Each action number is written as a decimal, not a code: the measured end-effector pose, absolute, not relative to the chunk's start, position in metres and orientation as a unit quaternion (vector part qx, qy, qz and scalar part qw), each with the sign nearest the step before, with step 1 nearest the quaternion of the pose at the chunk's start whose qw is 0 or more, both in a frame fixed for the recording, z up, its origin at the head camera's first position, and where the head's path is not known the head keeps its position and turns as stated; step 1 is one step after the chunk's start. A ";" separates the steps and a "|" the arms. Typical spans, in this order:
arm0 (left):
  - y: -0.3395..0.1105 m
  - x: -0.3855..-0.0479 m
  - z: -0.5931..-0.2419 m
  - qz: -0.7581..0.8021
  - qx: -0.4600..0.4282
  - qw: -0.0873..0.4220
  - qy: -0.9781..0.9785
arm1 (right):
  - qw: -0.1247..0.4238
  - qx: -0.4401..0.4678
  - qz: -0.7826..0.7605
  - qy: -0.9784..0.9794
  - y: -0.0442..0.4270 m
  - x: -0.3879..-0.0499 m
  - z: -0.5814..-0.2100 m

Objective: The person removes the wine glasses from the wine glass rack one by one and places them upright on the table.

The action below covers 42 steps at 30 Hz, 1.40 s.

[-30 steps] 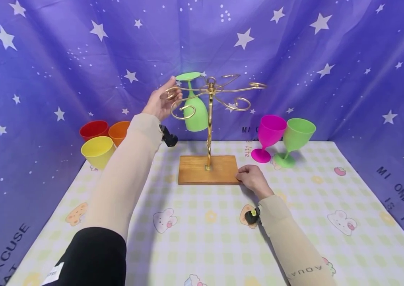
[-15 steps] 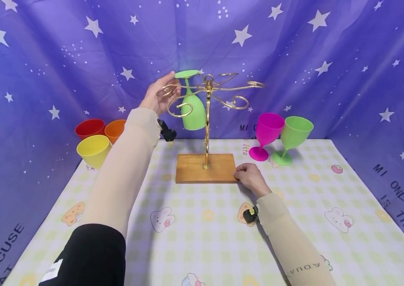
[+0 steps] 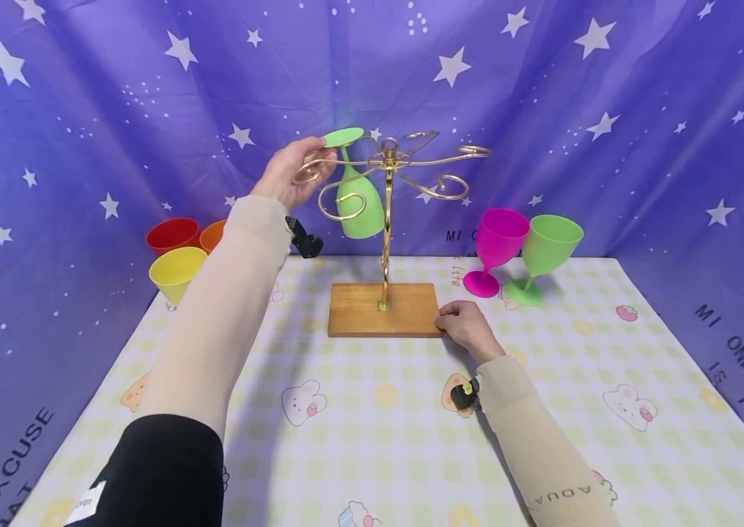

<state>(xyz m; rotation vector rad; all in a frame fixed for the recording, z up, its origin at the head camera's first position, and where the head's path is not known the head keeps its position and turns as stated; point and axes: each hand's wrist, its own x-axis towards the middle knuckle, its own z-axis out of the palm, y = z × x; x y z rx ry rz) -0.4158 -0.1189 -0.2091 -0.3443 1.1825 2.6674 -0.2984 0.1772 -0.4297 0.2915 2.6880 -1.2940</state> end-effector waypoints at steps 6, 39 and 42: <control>-0.122 -0.414 -0.207 0.901 -0.108 0.111 0.406 | 0.076 0.105 -0.430 0.893 0.177 -0.297 -0.427; -0.132 -0.405 -0.172 0.861 -0.127 0.113 0.479 | 0.075 0.105 -0.440 0.889 0.178 -0.300 -0.432; -0.131 -0.405 -0.169 0.855 -0.136 0.114 0.488 | 0.075 0.104 -0.441 0.888 0.178 -0.301 -0.433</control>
